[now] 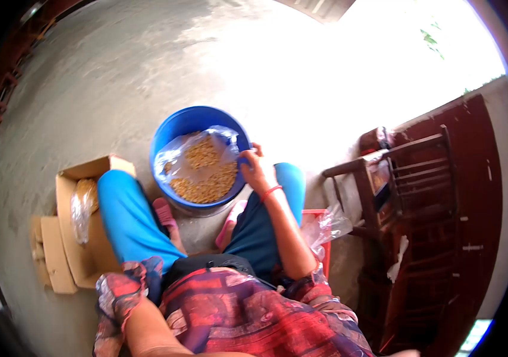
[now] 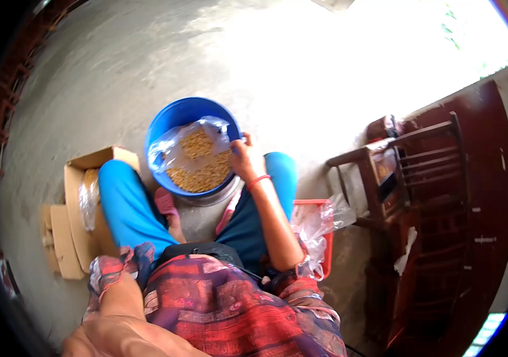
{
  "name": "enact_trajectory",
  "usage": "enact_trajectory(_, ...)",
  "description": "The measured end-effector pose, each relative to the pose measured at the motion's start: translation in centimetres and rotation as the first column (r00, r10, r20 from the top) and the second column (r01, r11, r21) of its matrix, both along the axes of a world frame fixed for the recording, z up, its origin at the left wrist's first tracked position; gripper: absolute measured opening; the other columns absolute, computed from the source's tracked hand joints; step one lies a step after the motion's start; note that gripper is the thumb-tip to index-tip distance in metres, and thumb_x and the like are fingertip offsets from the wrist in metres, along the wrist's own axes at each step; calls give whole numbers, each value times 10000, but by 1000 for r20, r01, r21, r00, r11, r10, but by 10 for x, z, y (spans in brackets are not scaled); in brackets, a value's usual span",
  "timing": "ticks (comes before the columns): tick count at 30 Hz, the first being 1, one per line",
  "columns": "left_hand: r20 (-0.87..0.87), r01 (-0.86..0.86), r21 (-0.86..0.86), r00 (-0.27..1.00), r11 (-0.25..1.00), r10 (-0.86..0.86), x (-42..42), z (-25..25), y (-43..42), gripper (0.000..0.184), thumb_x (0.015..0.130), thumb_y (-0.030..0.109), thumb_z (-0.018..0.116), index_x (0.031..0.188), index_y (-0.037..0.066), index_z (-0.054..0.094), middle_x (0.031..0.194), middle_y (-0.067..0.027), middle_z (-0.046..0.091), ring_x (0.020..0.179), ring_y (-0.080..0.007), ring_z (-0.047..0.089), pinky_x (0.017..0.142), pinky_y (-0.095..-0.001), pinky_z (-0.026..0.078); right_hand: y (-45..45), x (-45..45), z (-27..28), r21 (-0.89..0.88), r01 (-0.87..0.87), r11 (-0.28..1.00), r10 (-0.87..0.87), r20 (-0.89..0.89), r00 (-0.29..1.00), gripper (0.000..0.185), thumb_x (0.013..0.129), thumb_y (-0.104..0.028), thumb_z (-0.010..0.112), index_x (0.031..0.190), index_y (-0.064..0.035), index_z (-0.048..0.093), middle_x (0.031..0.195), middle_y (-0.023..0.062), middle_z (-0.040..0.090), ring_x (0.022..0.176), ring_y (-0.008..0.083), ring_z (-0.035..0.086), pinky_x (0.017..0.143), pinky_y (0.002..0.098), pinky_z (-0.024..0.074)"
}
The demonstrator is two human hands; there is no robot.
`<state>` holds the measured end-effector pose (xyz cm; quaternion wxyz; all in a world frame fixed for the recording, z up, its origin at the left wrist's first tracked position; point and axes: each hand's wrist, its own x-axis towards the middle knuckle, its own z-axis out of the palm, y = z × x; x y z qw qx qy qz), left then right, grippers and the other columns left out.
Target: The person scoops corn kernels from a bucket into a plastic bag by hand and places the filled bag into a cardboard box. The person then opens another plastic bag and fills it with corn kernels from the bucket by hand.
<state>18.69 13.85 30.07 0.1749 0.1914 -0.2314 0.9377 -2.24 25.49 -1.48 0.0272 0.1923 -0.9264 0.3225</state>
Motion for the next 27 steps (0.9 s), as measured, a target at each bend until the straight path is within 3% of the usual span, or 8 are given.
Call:
enact_trajectory(6, -301, -114, -301, 953, 947, 19, -19, -23, 1, 609, 816, 202, 570, 1233, -138, 284, 1170, -248, 443, 1115, -265, 443, 955, -351, 340, 2, 1, -3, 43, 2, 999, 0, -67, 998, 263, 678, -43, 571, 935, -99, 580, 1148, 248, 458, 863, 369, 567, 777, 406, 465)
enact_trajectory(13, -404, -149, -560, 908, 815, -112, -27, -29, -8, 453, 843, 160, 552, 1200, -74, 400, 1094, -168, 518, 1045, -192, 486, 905, -311, 382, -1, 0, -7, -1, 6, 1000, -6, -104, 995, 257, 672, -40, 547, 919, -107, 572, 1107, 221, 487, 921, 383, 539, 783, 415, 466)
enact_trajectory(16, -395, -178, -708, 902, 683, -174, -33, -36, -12, 393, 855, 142, 545, 1186, -46, 450, 1061, -134, 549, 1015, -161, 504, 884, -294, 400, 1, -2, -10, -17, 11, 1000, -13, -136, 991, 253, 667, -44, 553, 910, -105, 591, 1093, 214, 499, 889, 383, 553, 782, 414, 468)
enact_trajectory(19, -301, -156, -892, 905, 424, -301, -46, -62, -18, 339, 866, 124, 538, 1172, -19, 500, 1029, -100, 581, 985, -130, 522, 863, -277, 418, 3, 0, -12, -1, 18, 1000, -18, -124, 992, 257, 704, -99, 572, 959, -133, 584, 1149, 193, 482, 864, 379, 570, 752, 414, 483)
enact_trajectory(22, -66, -38, -996, 911, 78, -406, -61, -118, -36, 303, 860, 109, 484, 1121, -37, 532, 1055, -65, 581, 907, -124, 548, 824, -260, 429, 5, 3, -5, -19, -5, 1000, 4, -63, 998, 266, 718, -108, 577, 981, -143, 569, 1168, 196, 471, 878, 372, 571, 756, 412, 478)
enact_trajectory(23, -107, -148, -984, 936, -97, -336, -60, -153, -41, 271, 861, 163, 520, 1058, -13, 580, 971, -42, 606, 830, -114, 565, 756, -247, 447, 6, 3, -5, -23, -7, 1000, 6, -64, 998, 279, 715, -102, 576, 990, -144, 563, 1178, 195, 467, 880, 374, 570, 759, 414, 476)
enact_trajectory(25, -61, -269, -831, 914, -487, -401, -64, -201, -63, 283, 861, 233, 549, 996, -8, 612, 865, -35, 624, 772, -107, 576, 690, -240, 458, 3, 4, 0, -30, 15, 999, -16, -48, 999, 313, 660, -61, 565, 969, -112, 581, 1147, 247, 483, 843, 372, 583, 765, 411, 480)
enact_trajectory(27, -61, -385, -590, 898, -710, -436, -62, -255, -88, 291, 856, 267, 564, 932, -6, 633, 765, -23, 620, 700, -94, 572, 631, -232, 461, 3, 3, 0, -25, 8, 1000, -9, -56, 998, 326, 668, -73, 571, 990, -120, 571, 1173, 247, 466, 846, 367, 586, 756, 416, 480)
